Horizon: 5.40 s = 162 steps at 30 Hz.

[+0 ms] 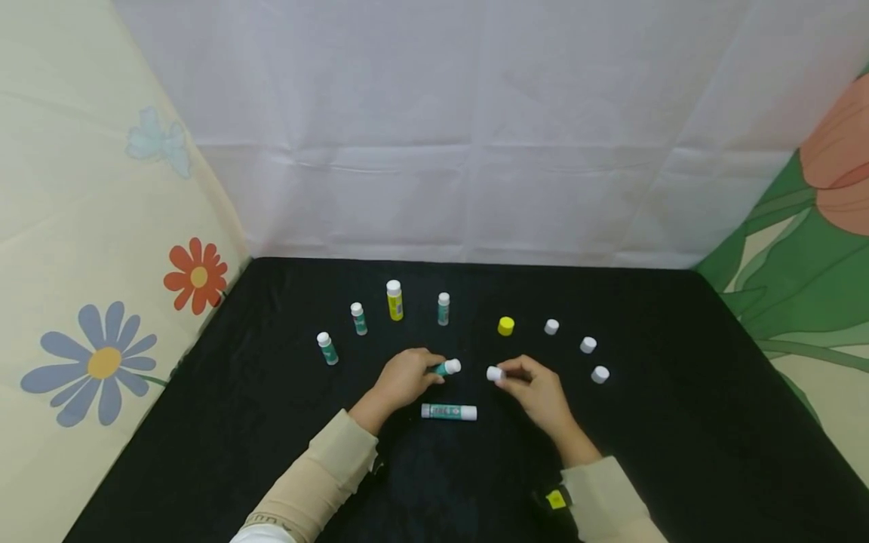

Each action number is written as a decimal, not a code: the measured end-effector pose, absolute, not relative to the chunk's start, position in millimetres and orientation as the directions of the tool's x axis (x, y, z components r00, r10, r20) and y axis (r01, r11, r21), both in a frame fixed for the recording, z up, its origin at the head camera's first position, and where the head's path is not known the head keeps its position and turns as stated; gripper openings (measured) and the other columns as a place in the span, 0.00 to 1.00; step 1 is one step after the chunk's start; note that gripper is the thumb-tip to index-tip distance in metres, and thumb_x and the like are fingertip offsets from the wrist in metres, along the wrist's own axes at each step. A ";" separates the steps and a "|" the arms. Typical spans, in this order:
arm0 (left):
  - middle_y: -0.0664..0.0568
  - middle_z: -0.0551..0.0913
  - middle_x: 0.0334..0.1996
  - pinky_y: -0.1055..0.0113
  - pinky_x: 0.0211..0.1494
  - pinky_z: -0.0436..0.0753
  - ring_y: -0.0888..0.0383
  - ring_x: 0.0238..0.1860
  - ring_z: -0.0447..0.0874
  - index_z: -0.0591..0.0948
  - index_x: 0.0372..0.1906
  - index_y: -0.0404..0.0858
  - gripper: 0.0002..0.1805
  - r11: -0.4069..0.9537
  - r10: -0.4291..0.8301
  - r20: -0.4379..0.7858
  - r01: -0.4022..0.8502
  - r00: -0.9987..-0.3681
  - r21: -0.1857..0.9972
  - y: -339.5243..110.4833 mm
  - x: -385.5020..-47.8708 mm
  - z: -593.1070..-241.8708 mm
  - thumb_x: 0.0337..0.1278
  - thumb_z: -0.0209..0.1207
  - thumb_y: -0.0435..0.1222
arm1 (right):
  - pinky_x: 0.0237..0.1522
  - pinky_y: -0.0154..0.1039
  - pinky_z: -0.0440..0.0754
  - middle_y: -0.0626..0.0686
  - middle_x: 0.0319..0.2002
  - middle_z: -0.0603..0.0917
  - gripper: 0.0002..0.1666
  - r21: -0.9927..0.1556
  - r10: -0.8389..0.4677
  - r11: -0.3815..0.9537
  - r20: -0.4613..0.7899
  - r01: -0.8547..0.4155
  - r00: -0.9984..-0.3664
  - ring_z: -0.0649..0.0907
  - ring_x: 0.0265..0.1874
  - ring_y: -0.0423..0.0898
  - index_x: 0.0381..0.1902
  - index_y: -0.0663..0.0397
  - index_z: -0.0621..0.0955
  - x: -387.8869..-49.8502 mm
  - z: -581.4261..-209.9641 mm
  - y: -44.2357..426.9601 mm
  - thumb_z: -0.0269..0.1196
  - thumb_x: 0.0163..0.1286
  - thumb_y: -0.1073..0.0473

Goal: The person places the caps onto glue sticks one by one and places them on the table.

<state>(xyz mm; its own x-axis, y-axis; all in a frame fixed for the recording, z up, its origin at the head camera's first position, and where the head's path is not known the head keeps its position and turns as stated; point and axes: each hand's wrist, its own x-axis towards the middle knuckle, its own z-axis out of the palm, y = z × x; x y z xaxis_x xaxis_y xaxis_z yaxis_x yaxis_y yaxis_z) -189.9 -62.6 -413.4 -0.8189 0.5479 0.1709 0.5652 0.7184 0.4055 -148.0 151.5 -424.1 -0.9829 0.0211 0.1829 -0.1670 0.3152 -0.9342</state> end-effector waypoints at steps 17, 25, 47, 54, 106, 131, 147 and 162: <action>0.56 0.77 0.28 0.70 0.32 0.73 0.63 0.28 0.73 0.81 0.38 0.41 0.11 0.701 0.565 0.178 0.583 -0.806 0.411 -60.4 -186.6 -414.0 0.45 0.61 0.38 | 0.34 0.29 0.75 0.60 0.34 0.79 0.10 -0.934 0.023 0.310 0.192 -0.176 -0.981 0.78 0.32 0.40 0.30 0.67 0.78 -147.5 -424.7 148.1 0.63 0.47 0.75; 0.56 0.76 0.27 0.72 0.28 0.71 0.64 0.26 0.71 0.81 0.37 0.42 0.10 0.695 0.569 0.167 0.580 -0.805 0.426 -59.9 -184.6 -414.1 0.45 0.61 0.37 | 0.34 0.29 0.75 0.60 0.33 0.79 0.10 -0.933 0.017 0.307 0.203 -0.188 -0.979 0.78 0.32 0.39 0.30 0.67 0.78 -146.7 -425.8 148.1 0.63 0.47 0.76; 0.56 0.76 0.27 0.73 0.27 0.70 0.65 0.25 0.70 0.81 0.39 0.42 0.12 0.701 0.576 0.142 0.576 -0.805 0.422 -54.6 -182.6 -414.0 0.46 0.60 0.37 | 0.34 0.29 0.75 0.61 0.34 0.79 0.09 -0.932 -0.002 0.298 0.215 -0.206 -0.977 0.78 0.33 0.41 0.30 0.68 0.77 -145.5 -423.2 144.4 0.62 0.48 0.75; 0.56 0.77 0.29 0.72 0.30 0.72 0.64 0.28 0.72 0.81 0.39 0.42 0.12 0.701 0.579 0.135 0.576 -0.804 0.420 -52.2 -183.1 -414.6 0.46 0.61 0.38 | 0.35 0.29 0.75 0.59 0.34 0.79 0.09 -0.932 -0.005 0.294 0.220 -0.212 -0.975 0.78 0.33 0.40 0.30 0.66 0.77 -146.8 -427.6 144.4 0.62 0.48 0.75; 0.57 0.78 0.30 0.74 0.32 0.72 0.66 0.28 0.72 0.81 0.40 0.42 0.13 0.678 0.615 0.131 0.606 -0.777 0.415 -45.9 -178.9 -417.4 0.45 0.61 0.38 | 0.34 0.31 0.75 0.62 0.31 0.79 0.07 -0.924 -0.044 0.312 0.217 -0.220 -0.975 0.78 0.31 0.44 0.29 0.70 0.76 -131.9 -399.2 129.2 0.60 0.48 0.77; 0.57 0.78 0.30 0.73 0.30 0.71 0.64 0.29 0.72 0.81 0.40 0.44 0.13 0.691 0.626 0.127 0.623 -0.769 0.365 -46.4 -178.9 -416.8 0.45 0.61 0.40 | 0.34 0.33 0.75 0.57 0.33 0.80 0.08 -0.927 -0.092 0.296 0.210 -0.229 -0.973 0.79 0.32 0.44 0.31 0.63 0.77 -143.6 -425.6 135.0 0.61 0.50 0.73; 0.57 0.77 0.30 0.74 0.28 0.70 0.63 0.29 0.70 0.81 0.39 0.46 0.13 0.705 0.634 0.167 0.653 -0.755 0.276 -48.0 -178.1 -418.7 0.44 0.62 0.41 | 0.33 0.33 0.76 0.57 0.33 0.81 0.08 -0.921 -0.120 0.307 0.213 -0.240 -0.970 0.78 0.31 0.42 0.30 0.63 0.78 -143.1 -426.3 135.4 0.62 0.49 0.73; 0.58 0.77 0.29 0.75 0.27 0.70 0.64 0.28 0.69 0.82 0.37 0.47 0.12 0.717 0.627 0.232 0.667 -0.744 0.201 -47.7 -175.5 -417.2 0.41 0.63 0.42 | 0.31 0.32 0.76 0.56 0.31 0.81 0.08 -0.913 -0.100 0.324 0.226 -0.247 -0.969 0.79 0.30 0.42 0.29 0.62 0.79 -143.2 -429.3 132.2 0.63 0.48 0.74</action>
